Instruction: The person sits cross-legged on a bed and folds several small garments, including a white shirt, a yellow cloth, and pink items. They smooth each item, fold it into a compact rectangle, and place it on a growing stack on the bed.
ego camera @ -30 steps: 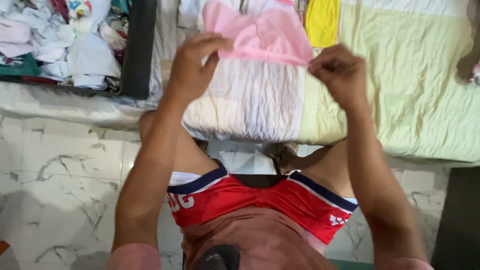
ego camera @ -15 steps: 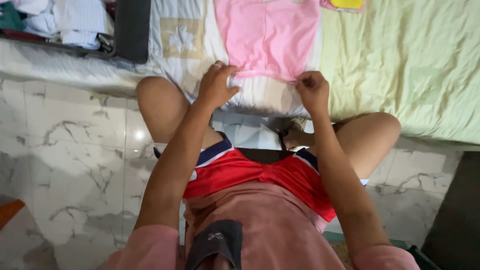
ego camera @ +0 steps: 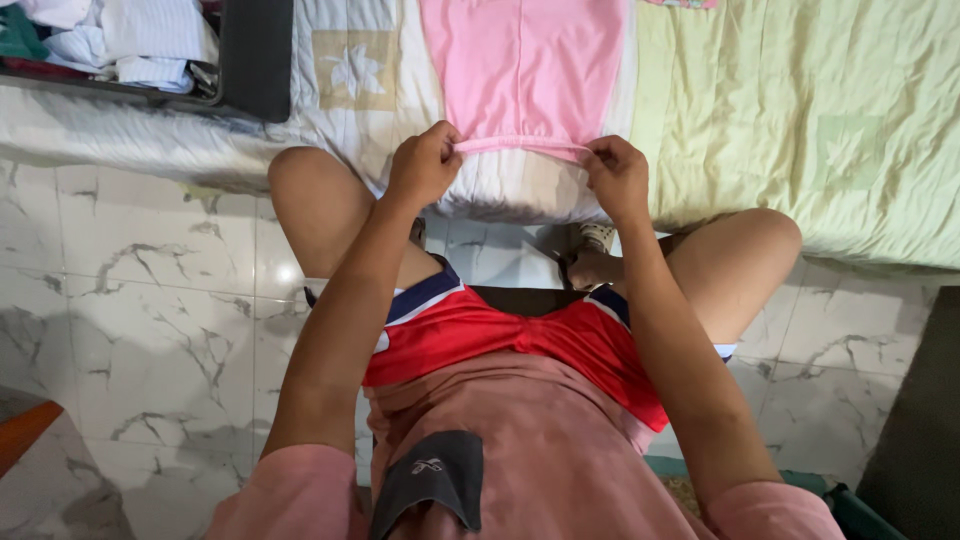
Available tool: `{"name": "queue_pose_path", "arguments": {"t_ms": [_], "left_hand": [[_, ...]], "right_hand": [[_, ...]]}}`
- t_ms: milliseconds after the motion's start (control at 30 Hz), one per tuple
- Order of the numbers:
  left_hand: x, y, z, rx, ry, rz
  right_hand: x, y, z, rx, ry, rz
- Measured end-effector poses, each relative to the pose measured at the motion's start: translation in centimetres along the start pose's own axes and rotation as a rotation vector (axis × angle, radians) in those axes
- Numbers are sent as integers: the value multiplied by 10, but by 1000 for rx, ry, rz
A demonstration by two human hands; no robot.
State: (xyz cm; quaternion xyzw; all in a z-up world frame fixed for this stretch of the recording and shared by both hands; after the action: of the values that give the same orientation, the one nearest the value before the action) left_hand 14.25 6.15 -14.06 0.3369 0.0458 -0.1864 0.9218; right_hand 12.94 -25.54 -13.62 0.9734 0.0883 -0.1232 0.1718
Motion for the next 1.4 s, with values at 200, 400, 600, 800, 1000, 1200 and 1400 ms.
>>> {"name": "queue_pose_path", "arguments": {"t_ms": [200,400,600,800,1000,1200,1400], "left_hand": [[1,-1,2,38,55,-38],[-5,2,9,121,39,-79],[-5,2,6,125,49,-60],[-7,1,8,106,41,-65],[-11,11,26,139,-68,25],[-13,-1,48,359,-323,72],[-12,-9,46,423,-283,102]], "right_hand": [[-1,3,2,54,4,-28],[-2,2,10,75,48,-51],[-1,3,13,97,-41,-25],[-5,4,15,70,-13,-25],[-4,-1,9,-255,169,22],[-8,-12,-3,-394,201,40],[-15,-15,-19,-408,178,70]]}}
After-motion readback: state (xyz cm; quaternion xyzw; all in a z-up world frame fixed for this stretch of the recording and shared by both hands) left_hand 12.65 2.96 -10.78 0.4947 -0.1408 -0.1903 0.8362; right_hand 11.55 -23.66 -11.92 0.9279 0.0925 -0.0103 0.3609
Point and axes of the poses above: each hand's wrist, its own x-axis towards the middle knuckle, its own y-axis out of the back of the hand, z = x × y, the point moved 5 cm from there along x, towards the middle knuckle, and after that the axes turned 14 degrees about -z, right-handed, at the moved point
